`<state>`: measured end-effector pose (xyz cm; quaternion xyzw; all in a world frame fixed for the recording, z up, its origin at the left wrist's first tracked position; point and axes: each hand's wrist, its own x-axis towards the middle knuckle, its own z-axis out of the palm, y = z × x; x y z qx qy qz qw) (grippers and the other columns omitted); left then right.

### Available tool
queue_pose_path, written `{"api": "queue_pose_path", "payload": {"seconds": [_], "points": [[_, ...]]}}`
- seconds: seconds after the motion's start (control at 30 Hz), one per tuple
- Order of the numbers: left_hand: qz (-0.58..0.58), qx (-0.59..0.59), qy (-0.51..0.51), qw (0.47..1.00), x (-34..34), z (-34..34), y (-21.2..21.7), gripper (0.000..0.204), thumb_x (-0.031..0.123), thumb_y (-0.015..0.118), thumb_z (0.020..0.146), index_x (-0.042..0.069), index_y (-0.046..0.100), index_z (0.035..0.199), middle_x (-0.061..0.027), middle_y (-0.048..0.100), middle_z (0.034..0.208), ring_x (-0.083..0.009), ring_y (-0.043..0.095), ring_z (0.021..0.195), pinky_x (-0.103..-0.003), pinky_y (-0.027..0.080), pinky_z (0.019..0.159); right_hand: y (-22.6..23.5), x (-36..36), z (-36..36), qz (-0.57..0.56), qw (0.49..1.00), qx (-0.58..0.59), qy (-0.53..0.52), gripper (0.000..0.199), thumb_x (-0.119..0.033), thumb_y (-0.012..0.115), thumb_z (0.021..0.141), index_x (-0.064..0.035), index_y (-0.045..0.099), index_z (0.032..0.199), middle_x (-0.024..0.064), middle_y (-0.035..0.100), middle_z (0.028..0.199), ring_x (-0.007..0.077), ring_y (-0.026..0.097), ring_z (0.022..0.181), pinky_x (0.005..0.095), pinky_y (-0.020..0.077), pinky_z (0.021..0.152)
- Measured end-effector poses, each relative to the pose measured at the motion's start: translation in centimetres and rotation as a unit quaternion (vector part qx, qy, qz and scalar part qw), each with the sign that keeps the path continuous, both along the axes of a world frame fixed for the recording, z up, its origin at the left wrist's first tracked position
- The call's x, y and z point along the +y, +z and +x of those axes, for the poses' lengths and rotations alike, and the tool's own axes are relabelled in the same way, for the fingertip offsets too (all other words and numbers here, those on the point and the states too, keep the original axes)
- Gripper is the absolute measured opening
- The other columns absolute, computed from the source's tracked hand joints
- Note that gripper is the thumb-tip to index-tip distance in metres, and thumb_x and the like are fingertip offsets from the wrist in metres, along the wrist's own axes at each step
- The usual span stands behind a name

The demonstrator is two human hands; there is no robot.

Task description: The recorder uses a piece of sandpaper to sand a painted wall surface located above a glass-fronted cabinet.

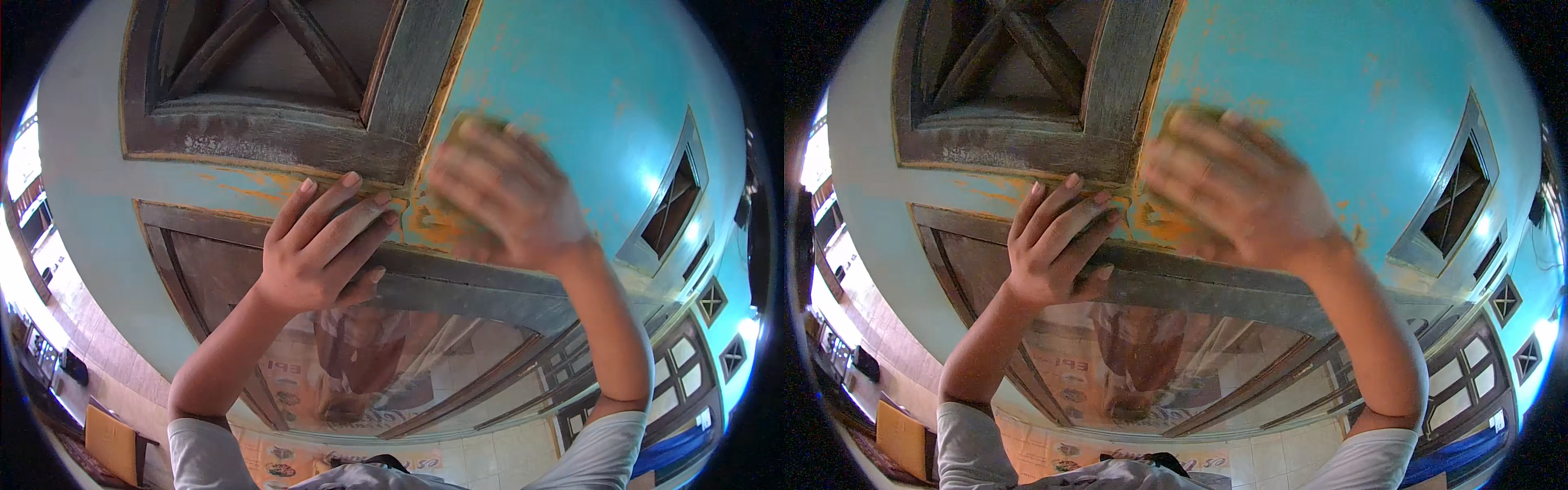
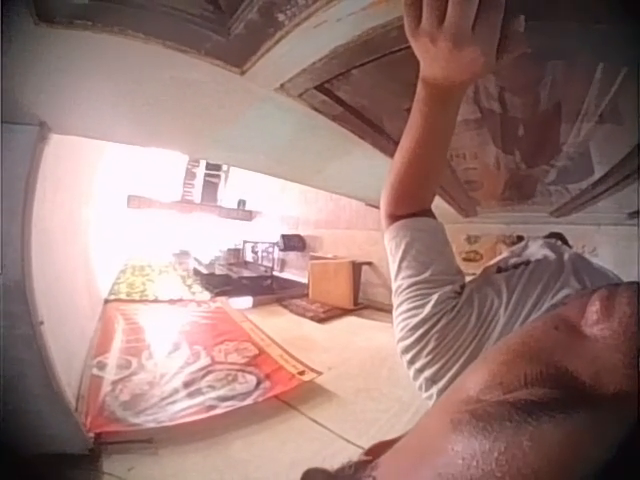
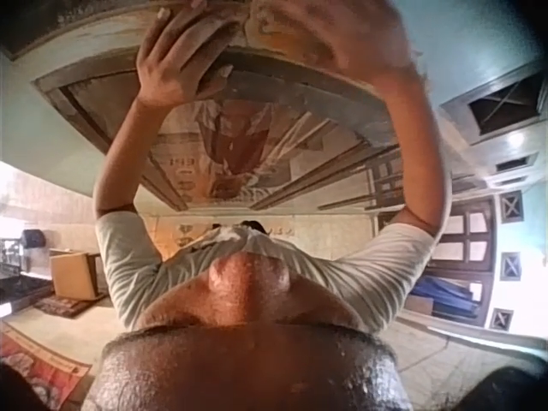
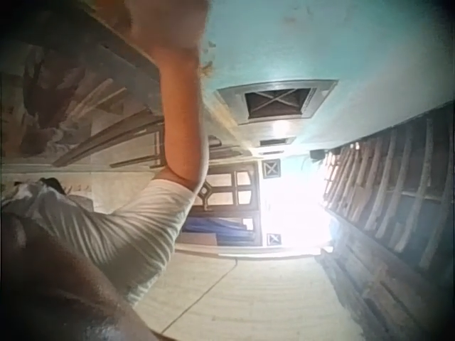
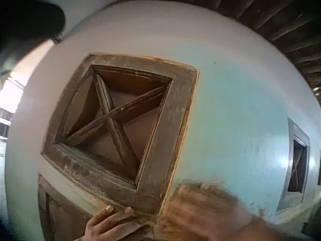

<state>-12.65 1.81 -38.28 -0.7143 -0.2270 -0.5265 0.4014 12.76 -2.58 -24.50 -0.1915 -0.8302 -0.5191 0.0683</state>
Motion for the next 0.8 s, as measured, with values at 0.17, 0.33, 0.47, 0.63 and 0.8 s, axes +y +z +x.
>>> {"api": "queue_pose_path", "payload": {"seconds": [0.17,0.33,0.47,0.63,0.8], "points": [[-0.006,-0.017,-0.004,1.000,0.1,0.1,-0.2,0.043,0.041,0.056,0.090,0.015,0.074,0.119,-0.0031,0.064,0.131,-0.0285,0.057,0.130,-0.050,0.032,0.117,-1.9,-0.2,-0.5,-0.029,0.998,0.052,0.014,0.074,-0.074,0.050,0.088,-0.0211,0.058,0.140,0.0014,0.051,0.149,0.0270,0.044,0.142,0.0544,0.0332,0.118],[-0.010,-0.026,-0.004,1.000,0.0,0.2,-0.2,0.043,0.040,0.056,0.089,0.016,0.074,0.120,-0.0028,0.064,0.131,-0.0283,0.056,0.131,-0.050,0.031,0.117,1.1,-0.3,0.5,0.043,0.998,0.045,-0.010,0.079,-0.078,0.046,0.088,-0.0210,0.057,0.140,0.0034,0.051,0.150,0.0281,0.044,0.142,0.0549,0.0313,0.118],[-0.014,-0.031,-0.001,0.999,0.0,0.2,-0.2,0.044,0.039,0.059,0.086,0.016,0.074,0.120,-0.0026,0.064,0.132,-0.0285,0.056,0.131,-0.050,0.031,0.117,-2.4,0.0,0.3,-0.008,0.999,0.037,0.004,0.081,-0.079,0.044,0.088,-0.0208,0.055,0.143,0.0036,0.051,0.150,0.0301,0.042,0.143,0.0564,0.0294,0.118],[-0.011,-0.037,-0.013,0.999,0.0,0.4,0.0,0.044,0.038,0.060,0.085,0.016,0.074,0.120,-0.0027,0.064,0.132,-0.0288,0.056,0.131,-0.050,0.032,0.117,0.6,-0.8,0.7,0.037,0.997,0.067,-0.020,0.078,-0.078,0.044,0.089,-0.0222,0.056,0.142,0.0023,0.051,0.150,0.0282,0.041,0.144,0.0548,0.0282,0.119],[-0.014,-0.028,-0.009,0.999,0.0,0.1,-0.1,0.044,0.039,0.060,0.085,0.016,0.074,0.120,-0.0033,0.064,0.132,-0.0292,0.056,0.131,-0.051,0.032,0.117,-4.1,-0.3,0.2,-0.029,0.999,0.022,-0.008,0.071,-0.072,0.044,0.091,-0.0228,0.059,0.140,-0.0019,0.046,0.153,0.0221,0.038,0.145,0.0487,0.0251,0.122]]}}
